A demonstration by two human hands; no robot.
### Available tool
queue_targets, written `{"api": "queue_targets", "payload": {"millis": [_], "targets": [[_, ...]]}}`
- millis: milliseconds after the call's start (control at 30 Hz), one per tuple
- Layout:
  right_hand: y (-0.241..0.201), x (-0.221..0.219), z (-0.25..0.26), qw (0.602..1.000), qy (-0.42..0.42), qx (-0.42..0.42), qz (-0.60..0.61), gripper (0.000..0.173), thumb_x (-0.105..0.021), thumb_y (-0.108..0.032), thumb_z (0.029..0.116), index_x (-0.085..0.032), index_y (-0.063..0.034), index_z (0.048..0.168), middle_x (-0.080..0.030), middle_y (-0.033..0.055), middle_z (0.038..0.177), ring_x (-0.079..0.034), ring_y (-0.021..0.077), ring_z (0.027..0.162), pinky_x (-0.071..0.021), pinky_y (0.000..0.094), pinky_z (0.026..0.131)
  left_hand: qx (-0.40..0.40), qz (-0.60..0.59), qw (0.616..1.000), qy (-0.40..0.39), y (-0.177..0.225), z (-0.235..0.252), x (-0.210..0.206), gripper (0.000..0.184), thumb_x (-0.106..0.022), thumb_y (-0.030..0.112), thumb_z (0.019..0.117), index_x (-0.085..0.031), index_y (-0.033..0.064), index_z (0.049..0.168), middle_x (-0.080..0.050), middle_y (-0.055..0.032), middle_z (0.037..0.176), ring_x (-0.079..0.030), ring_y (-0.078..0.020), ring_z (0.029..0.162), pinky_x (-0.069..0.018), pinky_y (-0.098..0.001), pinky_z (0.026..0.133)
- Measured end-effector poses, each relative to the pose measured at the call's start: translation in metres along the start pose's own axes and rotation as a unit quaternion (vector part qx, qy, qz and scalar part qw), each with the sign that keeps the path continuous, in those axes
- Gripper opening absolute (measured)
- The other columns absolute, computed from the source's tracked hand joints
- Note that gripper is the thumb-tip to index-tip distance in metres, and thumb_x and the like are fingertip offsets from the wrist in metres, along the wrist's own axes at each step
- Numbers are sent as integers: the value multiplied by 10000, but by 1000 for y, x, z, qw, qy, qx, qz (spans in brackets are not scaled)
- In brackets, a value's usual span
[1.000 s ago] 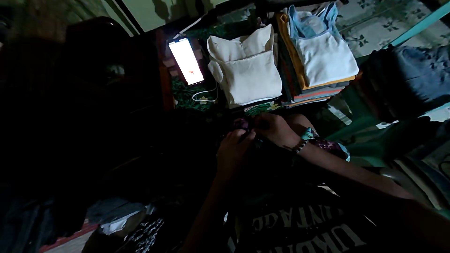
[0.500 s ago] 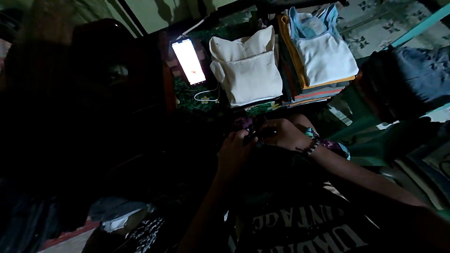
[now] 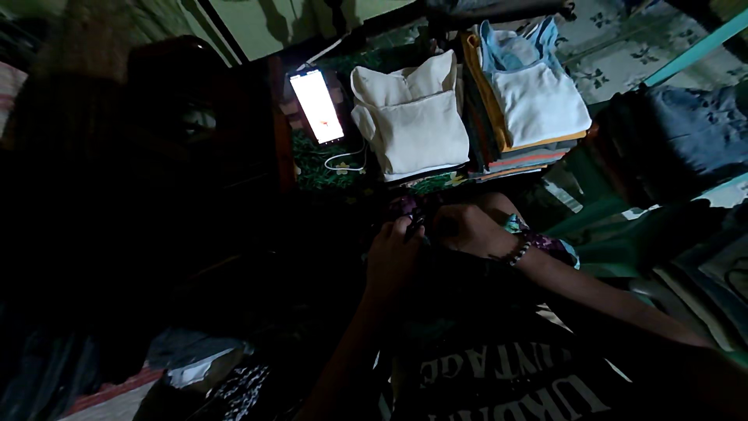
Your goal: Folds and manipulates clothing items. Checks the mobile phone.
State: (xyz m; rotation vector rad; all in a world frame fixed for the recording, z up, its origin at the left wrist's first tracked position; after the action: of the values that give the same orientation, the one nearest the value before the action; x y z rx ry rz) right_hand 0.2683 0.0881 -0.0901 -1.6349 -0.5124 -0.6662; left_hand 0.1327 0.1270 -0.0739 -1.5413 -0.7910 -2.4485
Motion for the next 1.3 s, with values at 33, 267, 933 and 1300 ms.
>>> {"api": "queue_targets", "payload": {"millis": [33, 267, 933, 1300], "targets": [[2, -3, 1, 1000, -5, 0, -2, 193, -789, -133, 870, -713, -59, 1030, -707, 95, 953, -693, 221, 851, -591, 457, 797, 1, -3, 1000, 0, 0, 0, 0, 257, -675, 120, 942, -748, 114, 1189, -649, -187, 1258, -633, -379, 1134, -558, -509, 899], [2, 10, -3, 1000, 1, -8, -9, 82, -724, -111, 931, -734, -46, 979, -717, 93, 886, -691, 212, 783, -589, 438, 748, 12, -13, 1000, -5, -1, -1, -1, 263, -665, 94, 944, -751, 121, 1191, -653, -181, 1242, -634, -373, 1133, -556, -515, 902], [-6, -6, 10, 987, 94, 46, 125, 178, -755, -190, 931, -740, -75, 1065, -738, 45, 1007, -708, 117, 870, -611, 339, 819, 203, -113, 972, -38, -47, -12, 2, 319, -764, 315, 906, -745, 68, 1106, -706, -133, 1093, -645, -334, 1070, -495, -565, 932], [0, -17, 14, 991, 125, 1, 55, 247, -806, -272, 863, -721, -150, 1059, -720, 37, 1002, -692, 198, 854, -585, 502, 756, 263, -78, 953, -127, -35, -7, 3, 261, -715, 325, 920, -741, 66, 947, -710, -111, 977, -662, -303, 988, -466, -583, 939]]}}
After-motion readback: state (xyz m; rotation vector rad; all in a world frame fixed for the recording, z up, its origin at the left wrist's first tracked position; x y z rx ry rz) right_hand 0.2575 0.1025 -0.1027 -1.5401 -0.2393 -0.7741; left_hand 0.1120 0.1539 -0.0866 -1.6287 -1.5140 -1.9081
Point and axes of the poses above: each hand's wrist, its own z-axis towards the middle knuckle, its own x-axis out of the back of the hand, y = z × x, the point moved 9 cm from there along z, towards the middle knuckle
